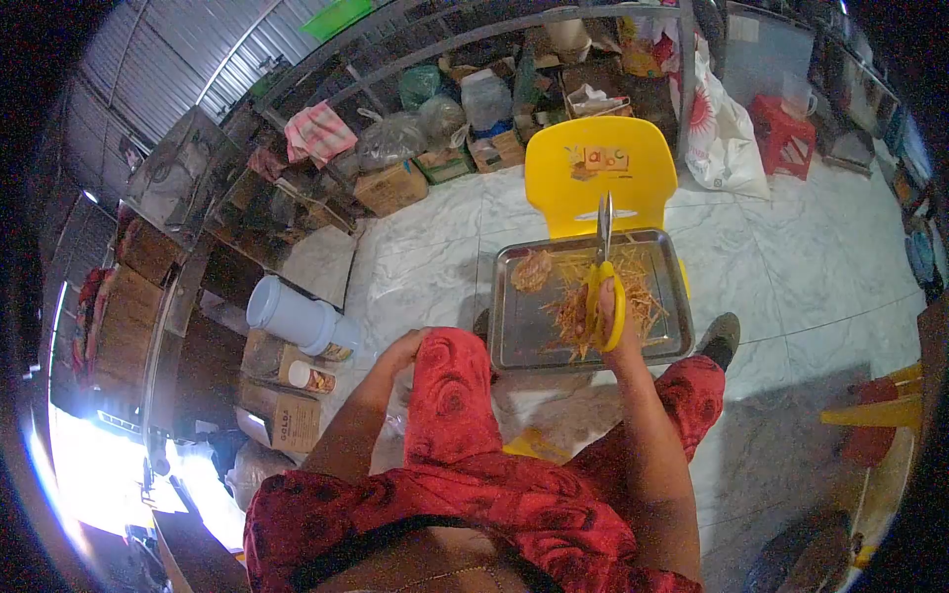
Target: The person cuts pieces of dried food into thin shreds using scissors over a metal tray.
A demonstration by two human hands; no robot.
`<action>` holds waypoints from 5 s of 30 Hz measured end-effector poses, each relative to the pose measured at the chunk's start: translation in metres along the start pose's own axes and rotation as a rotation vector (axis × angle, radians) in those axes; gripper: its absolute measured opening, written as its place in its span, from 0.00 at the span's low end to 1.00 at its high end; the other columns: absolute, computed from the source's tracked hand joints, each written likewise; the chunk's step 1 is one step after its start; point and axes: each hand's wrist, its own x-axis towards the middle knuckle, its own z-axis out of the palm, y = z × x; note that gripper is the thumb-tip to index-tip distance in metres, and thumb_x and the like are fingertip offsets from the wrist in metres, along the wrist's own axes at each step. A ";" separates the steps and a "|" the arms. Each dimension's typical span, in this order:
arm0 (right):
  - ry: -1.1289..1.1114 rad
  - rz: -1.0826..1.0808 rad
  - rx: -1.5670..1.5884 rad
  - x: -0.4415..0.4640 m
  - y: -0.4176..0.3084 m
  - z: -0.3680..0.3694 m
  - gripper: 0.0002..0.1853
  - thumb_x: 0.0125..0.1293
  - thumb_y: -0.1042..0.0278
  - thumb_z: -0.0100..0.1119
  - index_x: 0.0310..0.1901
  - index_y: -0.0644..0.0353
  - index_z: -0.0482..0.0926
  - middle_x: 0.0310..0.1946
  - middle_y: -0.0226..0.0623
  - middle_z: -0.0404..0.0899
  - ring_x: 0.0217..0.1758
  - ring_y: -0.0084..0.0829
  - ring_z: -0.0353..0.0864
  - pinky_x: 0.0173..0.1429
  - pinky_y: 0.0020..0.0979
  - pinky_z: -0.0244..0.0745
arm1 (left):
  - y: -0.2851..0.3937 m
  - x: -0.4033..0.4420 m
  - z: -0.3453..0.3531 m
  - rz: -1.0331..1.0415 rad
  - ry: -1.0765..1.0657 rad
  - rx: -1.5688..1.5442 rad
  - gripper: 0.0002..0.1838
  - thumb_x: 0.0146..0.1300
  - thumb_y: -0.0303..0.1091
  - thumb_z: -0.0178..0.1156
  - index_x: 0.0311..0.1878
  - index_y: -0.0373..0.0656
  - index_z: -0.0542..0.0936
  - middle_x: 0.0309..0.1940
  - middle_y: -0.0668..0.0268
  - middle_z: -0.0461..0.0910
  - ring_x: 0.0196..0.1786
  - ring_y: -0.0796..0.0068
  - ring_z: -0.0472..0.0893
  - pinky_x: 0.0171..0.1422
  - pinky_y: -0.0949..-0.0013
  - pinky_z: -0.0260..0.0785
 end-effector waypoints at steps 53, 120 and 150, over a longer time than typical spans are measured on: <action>-0.042 -0.074 -0.009 0.000 -0.010 -0.019 0.29 0.63 0.37 0.39 0.40 0.60 0.71 0.22 0.31 0.71 0.20 0.23 0.69 0.24 0.23 0.64 | 0.024 -0.035 -0.029 -0.147 -0.060 -0.081 0.31 0.57 0.65 0.46 0.33 0.43 0.77 0.26 0.67 0.76 0.25 0.76 0.73 0.29 0.71 0.67; 0.010 0.103 0.240 0.019 -0.019 -0.040 0.30 0.61 0.35 0.42 0.37 0.62 0.72 0.19 0.33 0.70 0.17 0.23 0.68 0.23 0.21 0.64 | 0.155 0.107 0.180 0.737 0.366 1.230 0.15 0.56 0.33 0.47 0.46 0.39 0.66 0.42 0.47 0.75 0.41 0.47 0.77 0.47 0.53 0.69; -0.213 0.684 0.015 0.033 0.090 -0.003 0.35 0.53 0.27 0.45 0.27 0.61 0.68 0.12 0.33 0.67 0.13 0.26 0.68 0.18 0.27 0.64 | 0.172 0.130 0.101 0.682 0.531 0.421 0.10 0.56 0.36 0.51 0.36 0.39 0.73 0.27 0.50 0.77 0.33 0.53 0.77 0.38 0.58 0.68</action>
